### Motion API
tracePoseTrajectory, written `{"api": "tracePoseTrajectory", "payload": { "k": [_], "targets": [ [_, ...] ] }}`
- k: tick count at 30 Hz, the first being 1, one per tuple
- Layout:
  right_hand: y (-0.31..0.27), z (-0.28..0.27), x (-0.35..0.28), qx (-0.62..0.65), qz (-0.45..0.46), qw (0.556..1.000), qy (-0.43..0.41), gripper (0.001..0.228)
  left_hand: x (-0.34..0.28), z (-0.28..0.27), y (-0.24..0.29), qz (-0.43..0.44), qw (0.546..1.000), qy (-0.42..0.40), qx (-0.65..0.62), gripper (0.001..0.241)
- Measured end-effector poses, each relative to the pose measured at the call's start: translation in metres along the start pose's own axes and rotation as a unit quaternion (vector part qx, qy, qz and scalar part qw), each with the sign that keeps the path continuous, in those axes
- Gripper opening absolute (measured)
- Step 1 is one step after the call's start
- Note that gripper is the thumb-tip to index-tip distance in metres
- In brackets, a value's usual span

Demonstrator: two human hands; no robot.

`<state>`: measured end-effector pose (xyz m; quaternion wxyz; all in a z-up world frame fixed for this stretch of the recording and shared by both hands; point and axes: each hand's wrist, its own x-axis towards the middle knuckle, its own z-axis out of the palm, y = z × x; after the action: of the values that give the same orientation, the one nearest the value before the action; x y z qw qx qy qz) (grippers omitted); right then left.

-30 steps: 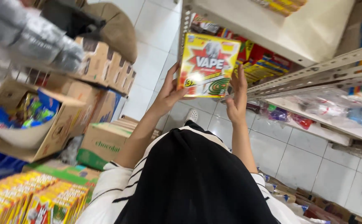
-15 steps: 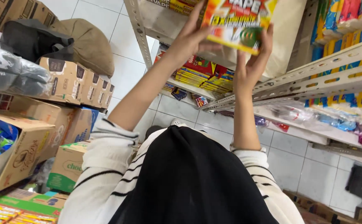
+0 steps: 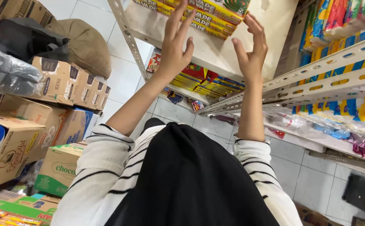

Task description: The person stocks store shelves by picking up boxes of mosquito repellent from cardboard boxes on the floor and stacking them onto a shelf by hand.

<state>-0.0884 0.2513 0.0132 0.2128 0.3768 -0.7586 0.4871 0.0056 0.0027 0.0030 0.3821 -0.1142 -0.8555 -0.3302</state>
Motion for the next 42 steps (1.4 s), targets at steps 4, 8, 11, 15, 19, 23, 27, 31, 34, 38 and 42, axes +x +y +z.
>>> {"api": "tracePoseTrajectory", "payload": {
  "k": [4, 8, 11, 15, 19, 23, 27, 31, 34, 38, 42],
  "targets": [
    [-0.009, -0.002, 0.002, -0.043, -0.046, 0.998, -0.011, 0.054, 0.012, 0.003, 0.001, 0.024, 0.997, -0.013, 0.070, 0.081],
    [-0.009, -0.001, 0.005, -0.098, -0.025, 0.994, -0.027, 0.049, 0.018, 0.007, -0.002, 0.011, 0.991, -0.036, 0.128, 0.083],
    [-0.009, 0.000, 0.005, -0.108, 0.009, 0.994, -0.031, 0.047, 0.016, 0.012, -0.008, 0.005, 0.988, -0.052, 0.149, 0.085],
    [-0.011, 0.005, 0.004, -0.038, 0.013, 0.999, -0.004, 0.042, 0.000, 0.021, -0.019, 0.007, 0.994, -0.018, 0.111, 0.087],
    [-0.008, 0.026, 0.016, 0.087, 0.061, 0.993, 0.058, 0.051, -0.009, 0.026, -0.036, 0.050, 0.989, -0.029, 0.136, 0.080],
    [0.009, 0.034, 0.037, -0.001, 0.054, 0.996, 0.075, 0.035, -0.009, 0.022, -0.041, 0.056, 0.987, -0.073, 0.133, 0.075],
    [0.020, 0.023, 0.041, -0.057, 0.019, 0.997, 0.055, 0.027, -0.007, 0.021, -0.037, 0.066, 0.983, -0.069, 0.158, 0.072],
    [0.020, 0.019, 0.038, -0.049, 0.022, 0.998, 0.044, 0.029, -0.007, 0.020, -0.040, 0.070, 0.983, -0.078, 0.154, 0.073],
    [0.015, 0.026, 0.040, -0.047, 0.033, 0.997, 0.058, 0.029, -0.004, 0.020, -0.040, 0.071, 0.981, -0.081, 0.162, 0.074],
    [0.009, 0.038, 0.037, -0.035, 0.044, 0.995, 0.077, 0.030, -0.006, 0.020, -0.039, 0.072, 0.981, -0.082, 0.162, 0.073],
    [0.000, 0.044, 0.026, -0.009, 0.064, 0.994, 0.090, 0.044, -0.010, 0.018, -0.043, 0.071, 0.992, -0.061, 0.083, 0.077]
  ]
}}
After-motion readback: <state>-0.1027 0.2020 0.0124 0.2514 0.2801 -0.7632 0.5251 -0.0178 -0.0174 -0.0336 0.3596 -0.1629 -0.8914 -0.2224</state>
